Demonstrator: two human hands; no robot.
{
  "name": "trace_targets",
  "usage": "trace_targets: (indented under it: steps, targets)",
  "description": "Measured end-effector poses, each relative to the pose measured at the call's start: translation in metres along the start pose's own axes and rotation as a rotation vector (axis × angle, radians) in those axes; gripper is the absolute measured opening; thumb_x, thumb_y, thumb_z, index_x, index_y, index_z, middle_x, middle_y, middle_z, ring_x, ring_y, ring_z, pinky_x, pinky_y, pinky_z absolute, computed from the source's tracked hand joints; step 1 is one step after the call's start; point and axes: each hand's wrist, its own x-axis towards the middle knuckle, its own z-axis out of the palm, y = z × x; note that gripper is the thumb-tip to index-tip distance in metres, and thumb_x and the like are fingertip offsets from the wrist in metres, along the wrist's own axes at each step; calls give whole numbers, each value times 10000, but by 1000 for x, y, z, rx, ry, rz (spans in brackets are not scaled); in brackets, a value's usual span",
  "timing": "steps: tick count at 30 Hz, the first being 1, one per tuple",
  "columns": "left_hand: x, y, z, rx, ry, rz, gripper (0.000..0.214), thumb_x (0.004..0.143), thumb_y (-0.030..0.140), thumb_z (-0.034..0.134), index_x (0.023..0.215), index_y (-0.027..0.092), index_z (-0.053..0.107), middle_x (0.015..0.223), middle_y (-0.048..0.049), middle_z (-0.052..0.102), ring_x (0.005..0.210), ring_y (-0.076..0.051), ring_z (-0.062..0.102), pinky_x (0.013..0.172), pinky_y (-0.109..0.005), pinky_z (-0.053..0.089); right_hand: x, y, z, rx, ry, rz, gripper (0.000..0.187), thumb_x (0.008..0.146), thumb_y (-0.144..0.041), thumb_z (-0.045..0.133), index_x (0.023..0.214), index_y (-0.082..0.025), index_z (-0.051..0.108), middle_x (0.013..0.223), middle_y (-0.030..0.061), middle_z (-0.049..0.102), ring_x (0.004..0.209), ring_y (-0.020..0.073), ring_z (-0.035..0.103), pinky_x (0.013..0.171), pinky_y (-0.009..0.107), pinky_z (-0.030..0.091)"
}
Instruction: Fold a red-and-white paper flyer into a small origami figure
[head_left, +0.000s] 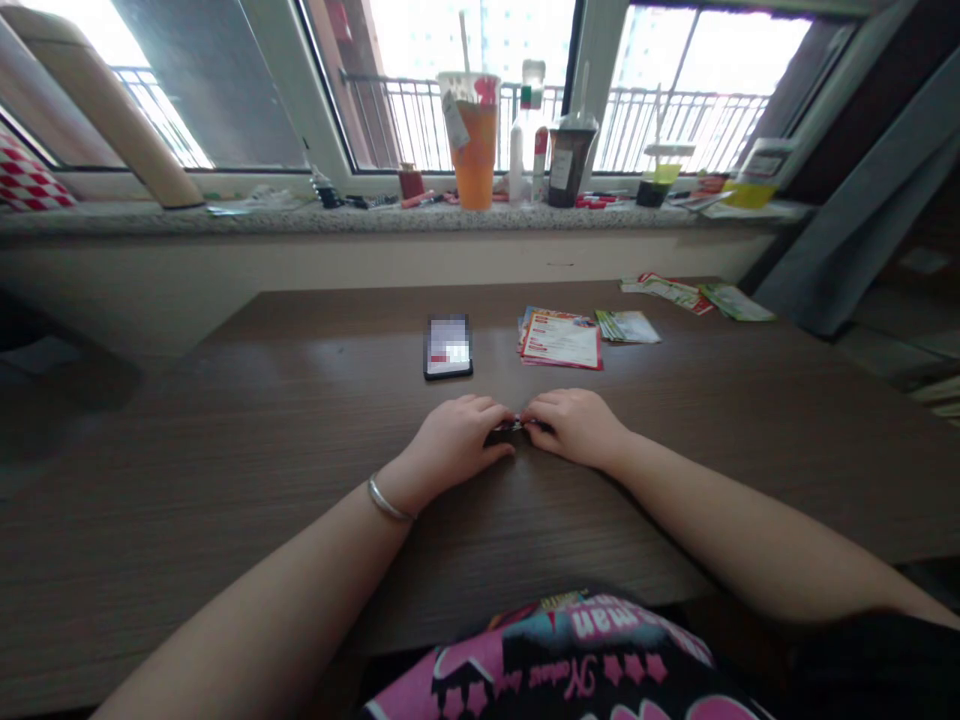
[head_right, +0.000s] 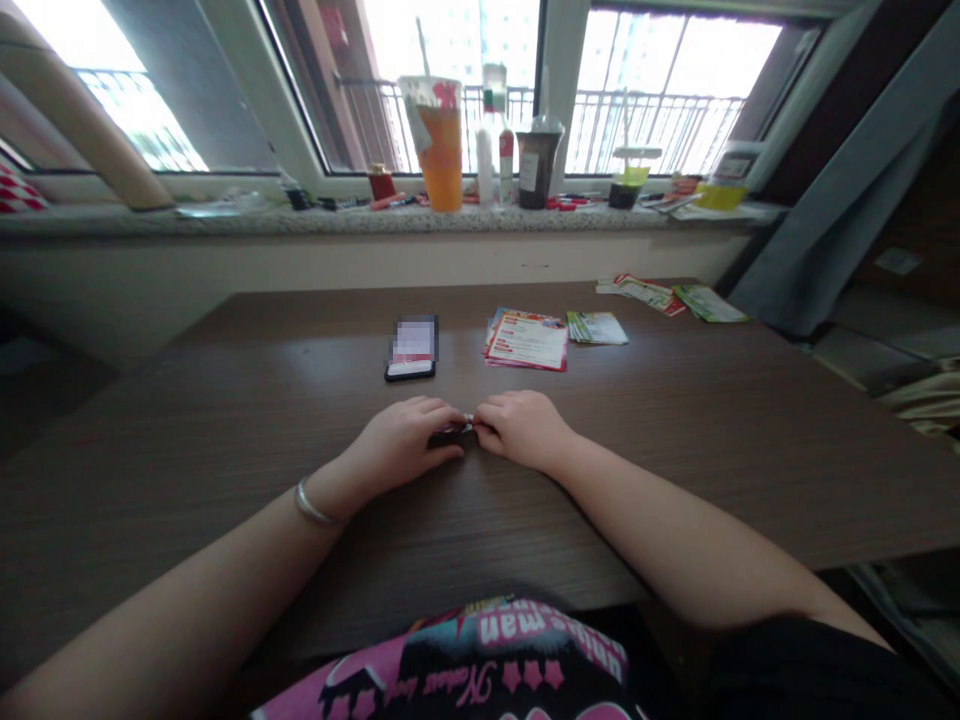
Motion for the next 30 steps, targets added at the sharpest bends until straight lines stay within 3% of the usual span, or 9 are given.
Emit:
trace_targets:
  steps: [5,12,19,24,30]
  targets:
    - [3,1,1,-58,54,-26,148,851,211,599,995,202,634,947,-38,674,868,-198,622,771,-309,486,0,1,1,47,43,72,201,887,-293,503,889,-207,685,844,36,705,786,166,638,668,259,392]
    - [3,4,2,-217,139,-99,114,872,217,555,933,188,647,879,-35,679,808,-169,620,736,-279,473,-3,3,3,234,112,102,172,882,-305,536,911,-218,682,871,25,716,815,165,642,697,256,411]
    - [4,2,7,-322,48,-202,159,891,265,535,894,197,678,834,-19,692,755,-159,611,663,-254,446,2,8,13,423,49,180,146,870,-284,571,870,-206,695,808,16,701,762,147,601,691,246,407]
    - [5,-2,12,-247,51,-159,144,864,239,564,904,178,688,831,-38,681,815,-189,596,758,-298,456,7,12,21,414,35,148,133,844,-253,609,764,-173,679,759,27,667,762,155,562,723,267,392]
    - [3,0,11,-229,176,-121,253,832,185,577,1084,173,598,1042,-74,603,981,-205,558,881,-335,468,8,11,18,347,30,169,146,838,-253,622,729,-166,662,699,17,622,709,149,515,678,265,362]
